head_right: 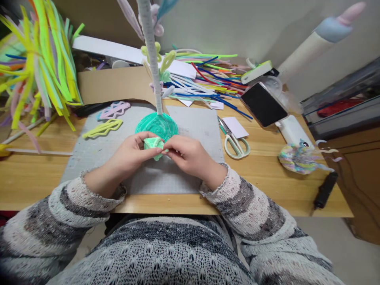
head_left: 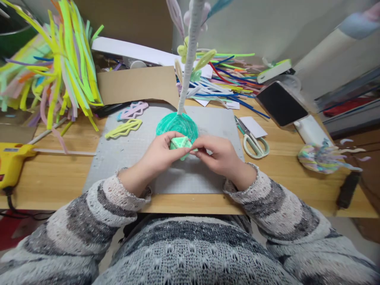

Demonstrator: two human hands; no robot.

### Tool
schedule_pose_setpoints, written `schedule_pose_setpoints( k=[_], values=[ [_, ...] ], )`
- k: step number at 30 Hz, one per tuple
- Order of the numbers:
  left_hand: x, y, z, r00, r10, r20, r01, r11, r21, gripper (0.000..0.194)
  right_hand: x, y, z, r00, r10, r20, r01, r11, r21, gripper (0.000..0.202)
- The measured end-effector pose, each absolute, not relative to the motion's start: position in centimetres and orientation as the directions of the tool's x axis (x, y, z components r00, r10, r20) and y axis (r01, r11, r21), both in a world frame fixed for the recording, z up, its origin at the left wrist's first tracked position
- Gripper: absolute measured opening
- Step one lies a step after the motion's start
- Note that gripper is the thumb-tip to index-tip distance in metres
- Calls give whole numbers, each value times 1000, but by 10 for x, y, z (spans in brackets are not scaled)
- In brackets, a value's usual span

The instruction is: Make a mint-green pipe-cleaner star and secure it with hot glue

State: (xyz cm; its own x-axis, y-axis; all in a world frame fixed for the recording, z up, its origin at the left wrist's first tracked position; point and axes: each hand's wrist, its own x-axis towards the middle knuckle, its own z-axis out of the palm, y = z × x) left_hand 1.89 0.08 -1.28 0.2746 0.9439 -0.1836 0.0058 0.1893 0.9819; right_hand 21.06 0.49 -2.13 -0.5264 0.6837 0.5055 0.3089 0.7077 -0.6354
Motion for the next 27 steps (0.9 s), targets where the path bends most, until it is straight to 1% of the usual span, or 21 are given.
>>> schedule_pose_setpoints(
  k=[1,2,3,4,6,8,11,13,14,16,17,19,21,23,24,25,27],
  values=[
    [18,1,-12,265,952,-153,78,137,987,25,209,5,-21,-506,762,405,283,590,-756,5],
    [18,1,-11,265,957,-119,134,86,987,24,208,6,-20,-489,825,284,238,440,-866,7],
    [17,1,-11,275,957,-89,173,42,984,23,208,6,-20,-482,862,156,178,270,-946,13],
    [17,1,-10,298,952,-73,193,14,981,22,207,7,-20,-486,873,34,112,101,-989,19],
    [16,1,-11,357,930,-83,179,19,984,24,207,8,-20,-521,841,-145,-6,-173,-985,27],
    [16,1,-11,405,907,-117,121,73,990,26,209,10,-20,-575,781,-242,-85,-352,-932,29],
    [16,1,-11,457,873,-171,-5,195,981,28,212,13,-22,-680,663,-313,-147,-541,-828,28],
    [16,1,-12,483,852,-203,-89,278,956,29,212,13,-24,-721,619,-312,-164,-590,-791,27],
    [16,2,-12,489,846,-215,-134,316,939,29,211,13,-25,-720,628,-295,-179,-579,-796,27],
    [17,2,-12,501,834,-232,-223,384,896,31,207,11,-26,-655,724,-217,-232,-465,-854,27],
    [17,2,-12,513,825,-238,-263,415,871,31,205,10,-26,-594,789,-154,-249,-362,-898,26],
    [18,3,-11,542,804,-246,-317,467,826,32,200,7,-27,-457,889,18,-234,-101,-967,22],
    [18,3,-9,551,794,-256,-345,496,797,32,198,3,-27,-335,920,202,-175,150,-973,14],
    [19,3,-8,534,798,-280,-363,515,776,31,198,1,-26,-227,904,362,-98,349,-932,6],
    [19,3,-8,525,798,-295,-368,526,767,31,200,0,-24,-189,879,437,-41,437,-898,7],
    [18,4,-8,520,797,-309,-372,536,757,30,202,-1,-22,-179,840,512,31,525,-851,10],
    [18,4,-9,528,784,-326,-368,557,744,29,208,0,-17,-262,723,639,180,687,-704,16]
  ],
)
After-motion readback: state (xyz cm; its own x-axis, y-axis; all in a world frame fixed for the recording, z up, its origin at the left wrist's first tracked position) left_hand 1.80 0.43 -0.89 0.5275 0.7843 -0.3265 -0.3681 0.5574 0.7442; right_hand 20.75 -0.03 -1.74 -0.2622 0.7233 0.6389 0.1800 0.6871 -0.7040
